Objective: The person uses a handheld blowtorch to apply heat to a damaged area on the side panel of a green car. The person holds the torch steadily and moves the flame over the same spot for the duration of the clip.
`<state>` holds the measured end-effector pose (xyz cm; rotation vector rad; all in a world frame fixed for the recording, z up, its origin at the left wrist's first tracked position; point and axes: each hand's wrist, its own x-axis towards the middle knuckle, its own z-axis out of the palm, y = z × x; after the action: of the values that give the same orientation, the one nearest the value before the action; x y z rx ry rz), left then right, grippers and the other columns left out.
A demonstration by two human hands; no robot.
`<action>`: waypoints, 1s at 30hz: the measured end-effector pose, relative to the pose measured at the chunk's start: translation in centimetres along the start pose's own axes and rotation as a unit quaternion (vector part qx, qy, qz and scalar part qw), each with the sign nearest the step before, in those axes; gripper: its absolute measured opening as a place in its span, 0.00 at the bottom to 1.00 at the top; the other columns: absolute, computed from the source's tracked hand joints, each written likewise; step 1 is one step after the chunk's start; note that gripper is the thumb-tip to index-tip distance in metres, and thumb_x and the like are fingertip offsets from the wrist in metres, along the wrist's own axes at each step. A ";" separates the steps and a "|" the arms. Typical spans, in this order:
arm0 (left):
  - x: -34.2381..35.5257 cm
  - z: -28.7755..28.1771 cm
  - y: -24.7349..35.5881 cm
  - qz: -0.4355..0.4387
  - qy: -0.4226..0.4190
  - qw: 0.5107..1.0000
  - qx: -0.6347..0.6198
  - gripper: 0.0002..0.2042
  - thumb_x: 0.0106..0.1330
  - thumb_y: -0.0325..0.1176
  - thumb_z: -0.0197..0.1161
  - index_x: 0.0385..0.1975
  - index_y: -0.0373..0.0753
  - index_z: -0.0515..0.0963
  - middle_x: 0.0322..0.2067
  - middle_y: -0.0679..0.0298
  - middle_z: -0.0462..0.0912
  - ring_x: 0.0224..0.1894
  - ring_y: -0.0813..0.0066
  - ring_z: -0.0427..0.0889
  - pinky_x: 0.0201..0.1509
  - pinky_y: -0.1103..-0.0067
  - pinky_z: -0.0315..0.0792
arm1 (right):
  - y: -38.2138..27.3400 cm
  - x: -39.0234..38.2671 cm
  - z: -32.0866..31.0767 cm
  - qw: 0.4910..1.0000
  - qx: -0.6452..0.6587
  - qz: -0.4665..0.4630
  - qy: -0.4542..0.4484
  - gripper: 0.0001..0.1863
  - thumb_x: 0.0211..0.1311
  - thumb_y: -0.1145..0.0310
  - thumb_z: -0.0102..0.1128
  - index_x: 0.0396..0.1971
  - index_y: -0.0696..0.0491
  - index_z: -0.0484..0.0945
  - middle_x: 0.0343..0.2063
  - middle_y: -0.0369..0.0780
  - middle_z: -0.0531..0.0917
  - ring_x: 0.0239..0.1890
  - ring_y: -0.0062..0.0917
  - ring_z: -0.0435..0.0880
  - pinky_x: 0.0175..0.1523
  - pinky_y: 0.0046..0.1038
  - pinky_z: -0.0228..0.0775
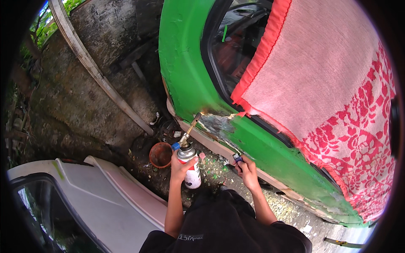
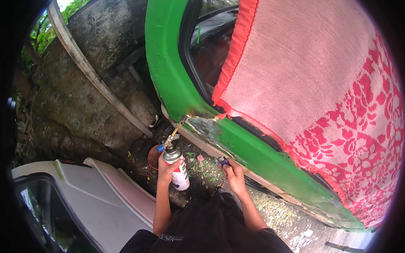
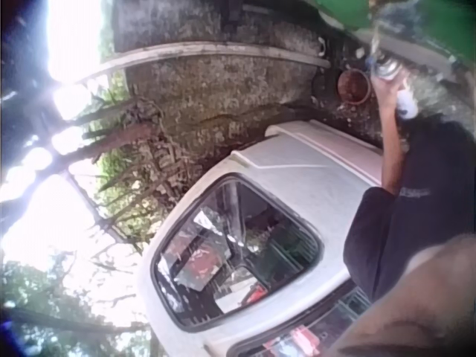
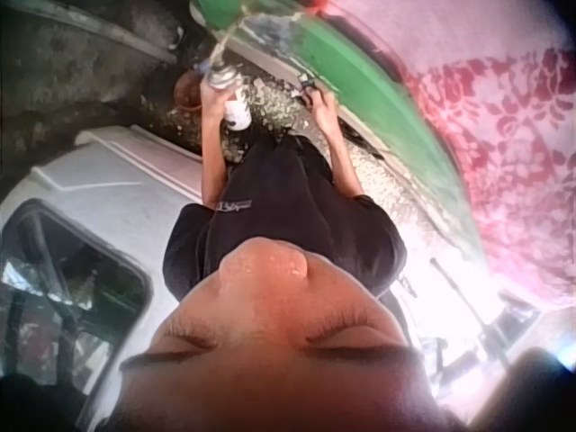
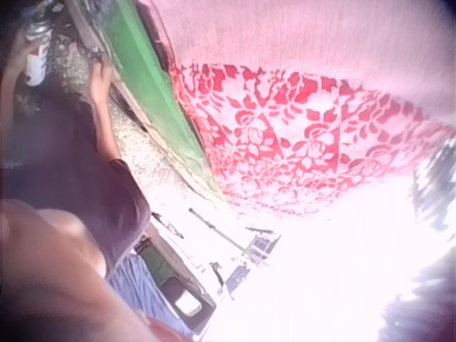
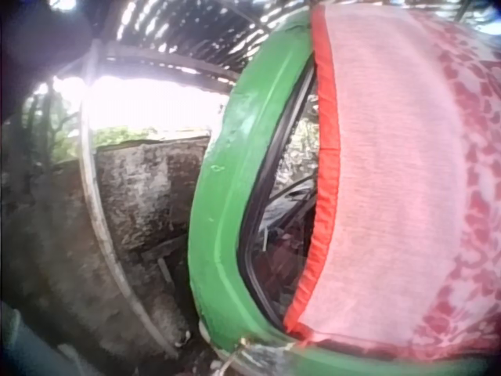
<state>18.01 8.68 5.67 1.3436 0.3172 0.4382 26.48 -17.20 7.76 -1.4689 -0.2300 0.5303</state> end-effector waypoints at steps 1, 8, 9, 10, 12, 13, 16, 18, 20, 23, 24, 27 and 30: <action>0.0 0.3 0.5 0.000 -0.003 1.000 -0.001 0.20 0.53 0.29 0.73 0.43 0.34 0.73 0.32 0.57 0.83 0.30 0.70 0.85 0.37 0.73 0.80 | -0.1 0.0 0.1 1.000 -0.001 0.000 -0.002 0.11 0.69 0.70 0.46 0.33 0.59 0.75 0.17 0.28 0.66 0.19 0.12 0.60 0.25 0.20 0.51; -0.4 2.0 3.1 -0.008 -0.037 0.999 -0.027 0.19 0.53 0.28 0.73 0.42 0.34 0.73 0.33 0.58 0.84 0.32 0.70 0.85 0.39 0.73 0.80 | 0.0 0.1 0.2 1.000 0.002 -0.004 -0.008 0.10 0.69 0.70 0.46 0.33 0.59 0.76 0.17 0.28 0.66 0.20 0.12 0.60 0.25 0.21 0.51; -0.4 1.9 3.0 -0.007 -0.034 0.999 -0.024 0.19 0.53 0.29 0.73 0.42 0.34 0.73 0.33 0.58 0.84 0.31 0.70 0.85 0.39 0.73 0.80 | 0.0 0.1 0.2 1.000 0.002 -0.005 -0.006 0.10 0.68 0.70 0.46 0.33 0.59 0.76 0.17 0.28 0.65 0.20 0.12 0.60 0.25 0.21 0.51; -0.4 1.8 2.8 -0.006 -0.030 0.999 -0.022 0.19 0.53 0.29 0.73 0.42 0.34 0.73 0.32 0.58 0.84 0.31 0.70 0.85 0.39 0.73 0.80 | 0.0 0.1 0.2 1.000 0.002 -0.005 -0.003 0.10 0.68 0.70 0.46 0.33 0.59 0.76 0.17 0.28 0.65 0.20 0.12 0.60 0.25 0.21 0.51; -0.4 1.1 1.6 -0.003 -0.017 1.000 -0.009 0.19 0.53 0.29 0.73 0.42 0.35 0.73 0.32 0.58 0.83 0.31 0.70 0.85 0.38 0.74 0.80 | -0.1 0.1 0.1 1.000 0.004 -0.005 -0.002 0.10 0.68 0.70 0.46 0.33 0.59 0.76 0.17 0.28 0.65 0.20 0.12 0.60 0.25 0.21 0.51; -0.2 0.6 0.7 -0.001 -0.006 1.000 0.002 0.19 0.53 0.29 0.73 0.42 0.35 0.73 0.32 0.58 0.83 0.31 0.70 0.85 0.38 0.74 0.80 | -0.3 0.0 0.1 1.000 0.006 -0.005 -0.003 0.10 0.68 0.70 0.46 0.33 0.60 0.76 0.17 0.28 0.65 0.20 0.12 0.60 0.25 0.21 0.51; -0.2 -0.3 -0.3 0.002 0.005 1.000 0.009 0.19 0.54 0.29 0.73 0.42 0.35 0.73 0.32 0.58 0.83 0.30 0.71 0.85 0.37 0.74 0.80 | -0.3 0.0 0.0 1.000 0.008 -0.005 0.003 0.10 0.68 0.70 0.46 0.33 0.60 0.76 0.17 0.28 0.65 0.20 0.11 0.60 0.25 0.21 0.50; -0.2 -0.4 -0.6 -0.003 0.011 1.000 0.007 0.19 0.54 0.29 0.73 0.43 0.35 0.73 0.32 0.58 0.83 0.30 0.71 0.85 0.36 0.74 0.80 | -0.2 0.0 -0.1 1.000 0.009 -0.005 0.003 0.10 0.69 0.70 0.46 0.33 0.60 0.75 0.17 0.28 0.65 0.19 0.11 0.59 0.25 0.20 0.50; -0.1 -0.4 -1.0 0.001 0.011 1.000 0.012 0.19 0.54 0.29 0.73 0.43 0.35 0.73 0.32 0.58 0.83 0.30 0.71 0.84 0.36 0.74 0.80 | 0.1 0.0 -0.3 1.000 0.011 -0.003 -0.003 0.10 0.69 0.70 0.46 0.33 0.60 0.75 0.18 0.28 0.65 0.19 0.11 0.59 0.24 0.20 0.50; 0.1 -0.2 -1.6 -0.009 0.014 1.000 -0.003 0.19 0.54 0.28 0.73 0.43 0.35 0.73 0.32 0.59 0.83 0.30 0.72 0.84 0.36 0.75 0.80 | 0.1 0.0 -0.2 1.000 0.013 -0.002 -0.004 0.10 0.69 0.70 0.46 0.33 0.60 0.75 0.18 0.28 0.65 0.19 0.11 0.59 0.24 0.20 0.49; 0.2 0.0 -1.7 -0.015 0.015 1.000 -0.010 0.19 0.54 0.28 0.73 0.43 0.35 0.72 0.32 0.59 0.83 0.30 0.72 0.84 0.36 0.75 0.80 | 0.1 0.1 -0.1 1.000 0.009 -0.004 -0.003 0.10 0.69 0.70 0.46 0.33 0.60 0.75 0.18 0.28 0.65 0.19 0.11 0.59 0.24 0.20 0.49; 0.2 0.1 -1.9 -0.018 0.015 1.000 -0.009 0.19 0.54 0.27 0.72 0.43 0.36 0.73 0.32 0.60 0.83 0.31 0.73 0.84 0.36 0.75 0.80 | 0.2 0.1 -0.1 1.000 0.001 -0.011 -0.001 0.11 0.69 0.70 0.46 0.33 0.60 0.75 0.18 0.28 0.66 0.19 0.11 0.59 0.24 0.20 0.49; 0.2 0.0 -2.1 -0.021 0.014 1.000 -0.005 0.18 0.55 0.27 0.72 0.43 0.36 0.73 0.32 0.61 0.82 0.31 0.73 0.84 0.36 0.75 0.80 | 0.2 0.1 -0.2 1.000 0.004 -0.011 -0.001 0.11 0.69 0.70 0.46 0.33 0.60 0.75 0.18 0.28 0.66 0.19 0.11 0.59 0.24 0.20 0.49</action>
<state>18.41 8.41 3.65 1.3195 0.3643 0.4237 26.65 -17.32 7.48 -1.4569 -0.2443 0.5139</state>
